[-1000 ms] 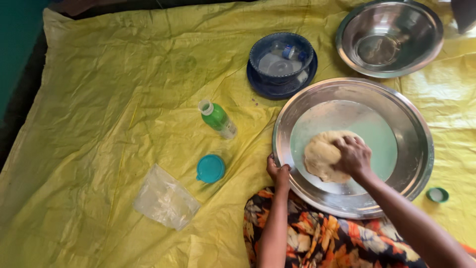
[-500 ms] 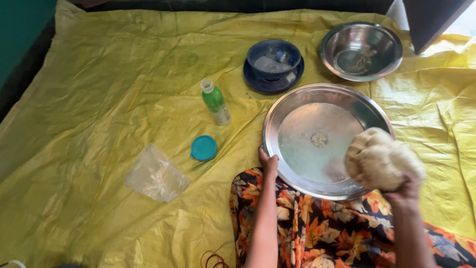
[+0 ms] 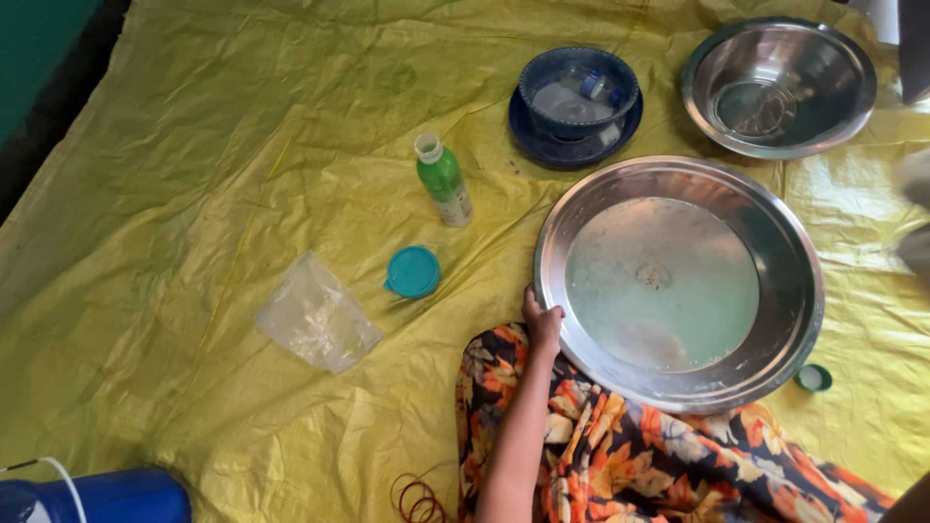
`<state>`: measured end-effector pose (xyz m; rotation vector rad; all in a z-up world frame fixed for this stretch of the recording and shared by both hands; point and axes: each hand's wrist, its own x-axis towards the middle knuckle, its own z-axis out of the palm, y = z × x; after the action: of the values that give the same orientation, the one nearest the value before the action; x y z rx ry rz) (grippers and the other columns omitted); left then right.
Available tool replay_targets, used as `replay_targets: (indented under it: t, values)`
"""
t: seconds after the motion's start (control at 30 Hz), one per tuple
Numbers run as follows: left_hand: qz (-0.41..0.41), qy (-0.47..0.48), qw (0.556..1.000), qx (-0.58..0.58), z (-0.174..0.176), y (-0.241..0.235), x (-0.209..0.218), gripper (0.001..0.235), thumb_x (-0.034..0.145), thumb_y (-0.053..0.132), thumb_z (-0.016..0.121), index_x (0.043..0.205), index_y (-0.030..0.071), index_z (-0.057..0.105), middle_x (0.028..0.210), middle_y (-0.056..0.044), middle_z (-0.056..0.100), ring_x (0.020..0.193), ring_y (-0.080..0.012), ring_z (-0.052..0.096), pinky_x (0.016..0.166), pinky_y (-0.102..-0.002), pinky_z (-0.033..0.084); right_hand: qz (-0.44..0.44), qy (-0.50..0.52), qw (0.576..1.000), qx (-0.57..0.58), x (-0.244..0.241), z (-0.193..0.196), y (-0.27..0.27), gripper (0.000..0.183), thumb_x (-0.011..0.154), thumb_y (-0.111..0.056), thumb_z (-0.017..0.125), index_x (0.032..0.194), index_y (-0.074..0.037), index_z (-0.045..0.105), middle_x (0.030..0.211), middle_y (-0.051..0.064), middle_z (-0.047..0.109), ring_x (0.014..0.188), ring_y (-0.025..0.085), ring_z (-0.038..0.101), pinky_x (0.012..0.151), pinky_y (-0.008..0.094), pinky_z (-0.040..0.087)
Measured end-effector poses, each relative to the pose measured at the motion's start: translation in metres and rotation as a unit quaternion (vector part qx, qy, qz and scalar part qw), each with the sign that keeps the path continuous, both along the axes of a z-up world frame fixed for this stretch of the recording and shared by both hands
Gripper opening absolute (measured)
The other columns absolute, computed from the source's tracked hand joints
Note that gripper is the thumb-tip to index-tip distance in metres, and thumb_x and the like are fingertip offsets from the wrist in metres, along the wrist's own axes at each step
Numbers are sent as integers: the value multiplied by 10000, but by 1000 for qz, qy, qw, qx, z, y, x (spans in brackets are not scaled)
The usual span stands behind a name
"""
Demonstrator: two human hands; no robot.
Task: The person kneads a large mass of dough in a metal bowl using both hands, repeatedly folding and pressing it. The person then places a portion of the dough into a plastic bag and continues kneading the remaining dough in the bowl.
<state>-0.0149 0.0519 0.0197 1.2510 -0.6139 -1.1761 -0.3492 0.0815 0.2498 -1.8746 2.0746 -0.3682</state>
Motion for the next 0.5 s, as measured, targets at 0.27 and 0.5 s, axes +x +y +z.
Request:
replay_targets:
  t: [0.27,0.5]
  values:
    - [0,13,998,68,-27,0,-4,851,632,-183,558,1446,58,495,1229,-88,646,1023,-226,638,766,-329,550,89,51,994,46,62,-75,-70,698,651,-330,833,1312,-185,662,1220,126,690,1193,295,645,970,442,537]
    - [26,-26,999,16,-29,-22,-7,821,629,-203,544,1422,10,531,1239,-87,648,988,-207,630,719,-314,554,110,114,986,53,106,-84,-129,699,690,-331,810,1350,-171,647,1238,149,688,1199,305,647,971,452,535]
